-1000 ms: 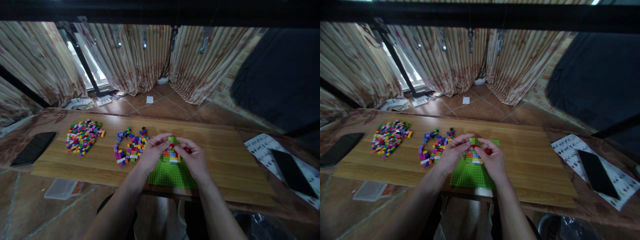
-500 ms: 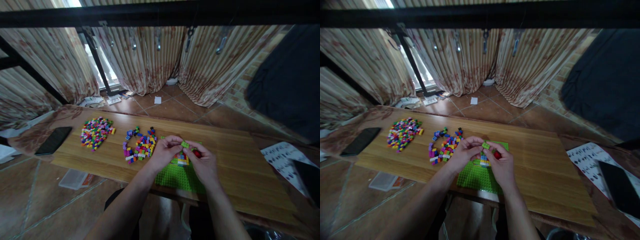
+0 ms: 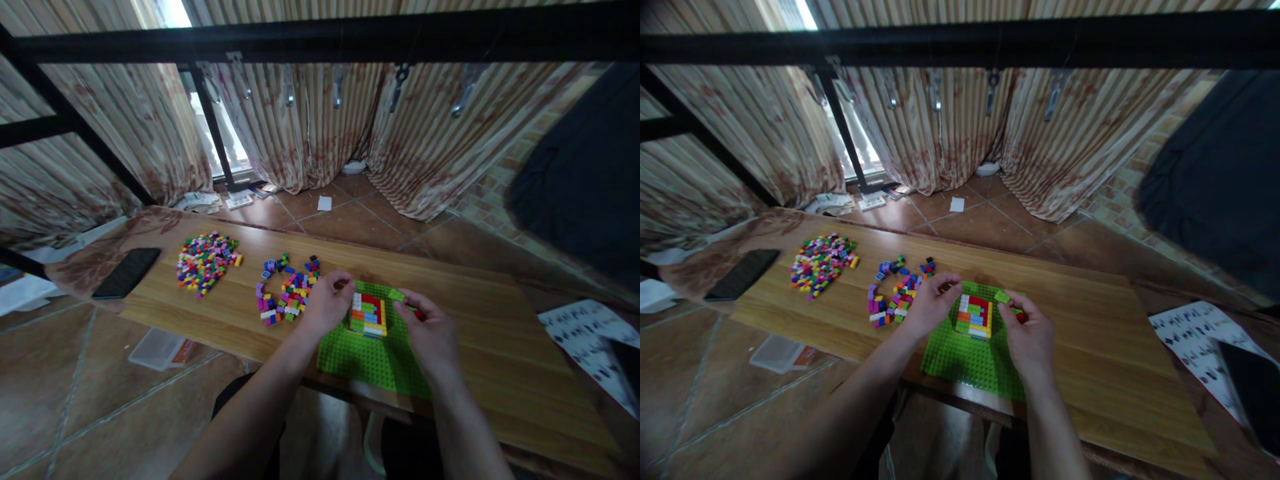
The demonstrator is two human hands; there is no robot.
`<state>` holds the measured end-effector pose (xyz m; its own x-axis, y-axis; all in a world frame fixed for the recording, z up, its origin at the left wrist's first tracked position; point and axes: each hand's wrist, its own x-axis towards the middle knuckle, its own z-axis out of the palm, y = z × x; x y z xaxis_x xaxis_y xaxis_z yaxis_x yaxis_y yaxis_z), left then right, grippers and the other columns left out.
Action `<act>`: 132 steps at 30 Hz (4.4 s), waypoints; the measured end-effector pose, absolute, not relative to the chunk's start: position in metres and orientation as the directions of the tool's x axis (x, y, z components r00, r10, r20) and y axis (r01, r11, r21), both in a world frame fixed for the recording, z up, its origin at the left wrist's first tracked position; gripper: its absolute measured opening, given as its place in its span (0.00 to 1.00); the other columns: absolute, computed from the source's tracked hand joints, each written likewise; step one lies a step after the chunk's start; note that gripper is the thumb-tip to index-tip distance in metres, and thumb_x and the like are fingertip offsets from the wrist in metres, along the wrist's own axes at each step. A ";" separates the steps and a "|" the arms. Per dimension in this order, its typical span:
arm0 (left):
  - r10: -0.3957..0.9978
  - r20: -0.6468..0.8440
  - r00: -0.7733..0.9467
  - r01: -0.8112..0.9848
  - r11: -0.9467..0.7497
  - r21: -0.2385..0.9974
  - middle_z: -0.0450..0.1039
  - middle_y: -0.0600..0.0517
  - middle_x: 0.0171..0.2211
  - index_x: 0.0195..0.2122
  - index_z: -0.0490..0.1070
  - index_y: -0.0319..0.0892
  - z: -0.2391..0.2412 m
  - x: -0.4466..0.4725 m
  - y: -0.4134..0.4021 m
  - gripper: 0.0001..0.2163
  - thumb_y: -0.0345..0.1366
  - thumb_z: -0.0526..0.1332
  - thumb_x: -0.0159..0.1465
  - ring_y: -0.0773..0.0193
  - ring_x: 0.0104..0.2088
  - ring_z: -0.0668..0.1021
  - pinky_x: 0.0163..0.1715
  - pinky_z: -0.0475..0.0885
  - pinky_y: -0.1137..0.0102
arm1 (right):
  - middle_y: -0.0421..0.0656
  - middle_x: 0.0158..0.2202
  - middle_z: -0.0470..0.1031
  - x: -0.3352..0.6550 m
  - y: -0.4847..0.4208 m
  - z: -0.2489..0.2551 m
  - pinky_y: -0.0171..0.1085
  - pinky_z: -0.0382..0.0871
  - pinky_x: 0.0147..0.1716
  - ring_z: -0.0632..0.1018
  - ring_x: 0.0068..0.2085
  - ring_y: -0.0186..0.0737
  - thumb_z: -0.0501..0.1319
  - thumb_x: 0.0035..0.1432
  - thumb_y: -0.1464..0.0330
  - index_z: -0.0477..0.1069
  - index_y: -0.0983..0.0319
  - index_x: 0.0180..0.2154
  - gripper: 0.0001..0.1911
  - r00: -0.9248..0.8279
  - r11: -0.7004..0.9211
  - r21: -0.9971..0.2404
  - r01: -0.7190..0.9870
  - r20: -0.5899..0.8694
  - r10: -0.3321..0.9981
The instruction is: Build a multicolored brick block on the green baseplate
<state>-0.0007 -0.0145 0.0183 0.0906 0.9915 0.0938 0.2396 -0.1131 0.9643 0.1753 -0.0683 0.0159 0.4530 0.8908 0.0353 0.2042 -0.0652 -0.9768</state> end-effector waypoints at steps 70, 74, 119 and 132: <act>0.979 -0.139 0.149 -0.038 0.147 0.988 0.75 0.55 0.25 0.36 0.76 0.37 0.012 0.040 -0.005 0.14 0.23 0.64 0.47 0.69 0.24 0.75 0.27 0.68 0.76 | 0.30 0.13 0.59 0.160 -0.055 0.019 0.28 0.42 0.16 0.57 0.16 0.25 0.73 0.29 0.61 0.77 0.63 0.31 0.22 0.262 -0.305 -0.898 -0.316 -0.391 0.882; 0.982 -0.137 0.129 -0.070 0.147 0.987 0.76 0.55 0.26 0.37 0.75 0.38 0.009 0.040 -0.006 0.15 0.22 0.64 0.46 0.69 0.26 0.75 0.30 0.69 0.75 | 0.30 0.13 0.59 0.159 -0.058 0.018 0.28 0.43 0.17 0.56 0.17 0.25 0.74 0.29 0.60 0.77 0.62 0.33 0.25 0.268 -0.294 -0.898 -0.326 -0.387 0.882; 0.983 -0.037 0.179 -0.040 0.045 0.998 0.75 0.53 0.28 0.35 0.77 0.37 0.009 0.019 -0.009 0.07 0.32 0.64 0.56 0.69 0.29 0.73 0.32 0.68 0.74 | 0.42 0.38 0.77 0.178 -0.077 0.015 0.38 0.71 0.36 0.76 0.40 0.41 0.65 0.53 0.66 0.79 0.56 0.34 0.05 0.139 0.165 -0.921 0.353 0.226 0.964; 0.964 -0.088 0.252 -0.038 0.101 0.994 0.76 0.52 0.30 0.36 0.76 0.37 0.016 0.016 -0.013 0.08 0.27 0.64 0.54 0.68 0.31 0.76 0.35 0.69 0.74 | 0.44 0.38 0.74 0.176 -0.077 0.013 0.41 0.73 0.38 0.76 0.41 0.42 0.64 0.54 0.64 0.79 0.57 0.31 0.05 0.140 0.177 -0.883 0.434 0.260 0.955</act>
